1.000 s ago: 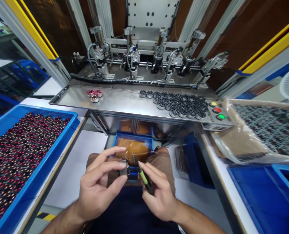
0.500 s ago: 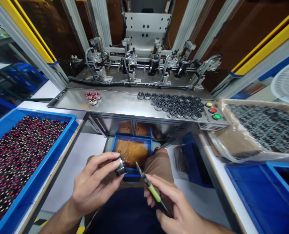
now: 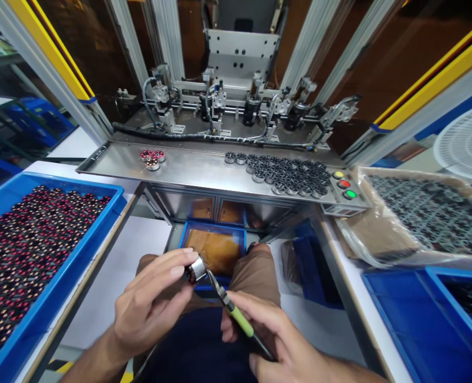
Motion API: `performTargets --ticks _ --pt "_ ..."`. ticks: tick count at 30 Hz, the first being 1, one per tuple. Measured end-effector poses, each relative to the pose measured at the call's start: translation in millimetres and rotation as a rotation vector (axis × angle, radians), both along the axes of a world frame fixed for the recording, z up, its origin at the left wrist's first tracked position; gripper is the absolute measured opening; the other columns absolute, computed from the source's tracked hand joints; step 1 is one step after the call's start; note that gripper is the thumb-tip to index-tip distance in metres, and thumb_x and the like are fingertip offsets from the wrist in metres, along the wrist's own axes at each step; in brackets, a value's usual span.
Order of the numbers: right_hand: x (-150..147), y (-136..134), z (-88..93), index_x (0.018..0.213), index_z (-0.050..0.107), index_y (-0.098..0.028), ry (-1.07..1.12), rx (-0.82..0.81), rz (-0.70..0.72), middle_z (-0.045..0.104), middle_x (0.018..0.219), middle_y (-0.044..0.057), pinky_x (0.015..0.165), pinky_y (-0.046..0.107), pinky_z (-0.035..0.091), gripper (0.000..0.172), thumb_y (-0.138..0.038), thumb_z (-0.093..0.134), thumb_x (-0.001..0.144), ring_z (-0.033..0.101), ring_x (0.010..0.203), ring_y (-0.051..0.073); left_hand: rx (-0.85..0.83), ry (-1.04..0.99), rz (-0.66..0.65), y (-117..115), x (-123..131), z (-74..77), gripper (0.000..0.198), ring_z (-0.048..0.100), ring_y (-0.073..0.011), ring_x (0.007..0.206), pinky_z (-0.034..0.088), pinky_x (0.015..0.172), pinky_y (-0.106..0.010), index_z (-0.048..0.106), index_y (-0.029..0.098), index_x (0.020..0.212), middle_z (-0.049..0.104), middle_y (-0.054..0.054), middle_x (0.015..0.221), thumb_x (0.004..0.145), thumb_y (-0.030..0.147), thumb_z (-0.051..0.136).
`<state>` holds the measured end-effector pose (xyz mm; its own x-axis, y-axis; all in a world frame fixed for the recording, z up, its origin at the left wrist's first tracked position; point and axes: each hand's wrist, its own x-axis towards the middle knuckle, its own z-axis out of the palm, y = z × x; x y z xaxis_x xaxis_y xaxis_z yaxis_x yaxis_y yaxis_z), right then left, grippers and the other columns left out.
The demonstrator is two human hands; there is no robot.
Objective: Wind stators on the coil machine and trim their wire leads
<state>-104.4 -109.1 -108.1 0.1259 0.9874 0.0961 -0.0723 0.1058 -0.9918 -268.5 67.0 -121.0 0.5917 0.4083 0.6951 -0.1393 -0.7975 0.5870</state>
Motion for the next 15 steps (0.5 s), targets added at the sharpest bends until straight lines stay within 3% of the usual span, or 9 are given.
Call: performTargets --ticks 10,15 --pt "0.2 3.0 0.0 0.139 0.05 -0.032 0.046 -0.042 0.038 0.064 0.102 0.007 0.077 0.034 0.057 0.065 -0.008 0.059 0.08 0.065 0.084 0.016 -0.013 -0.001 -0.02 -0.7 -0.4 2.5 0.082 0.069 -0.0257 0.109 0.059 0.095 -0.044 0.051 0.028 0.135 0.072 -0.01 0.118 0.064 -0.011 0.07" --pt "-0.2 3.2 -1.9 0.131 0.058 -0.025 0.098 -0.14 0.06 0.061 0.096 0.006 0.072 0.03 0.054 0.061 -0.006 0.058 0.073 0.06 0.078 0.013 0.002 -0.011 -0.043 -0.2 -0.4 2.2 0.083 0.069 -0.0243 0.109 0.058 0.097 -0.043 0.05 0.025 0.136 0.071 -0.011 0.119 0.065 -0.014 0.067"
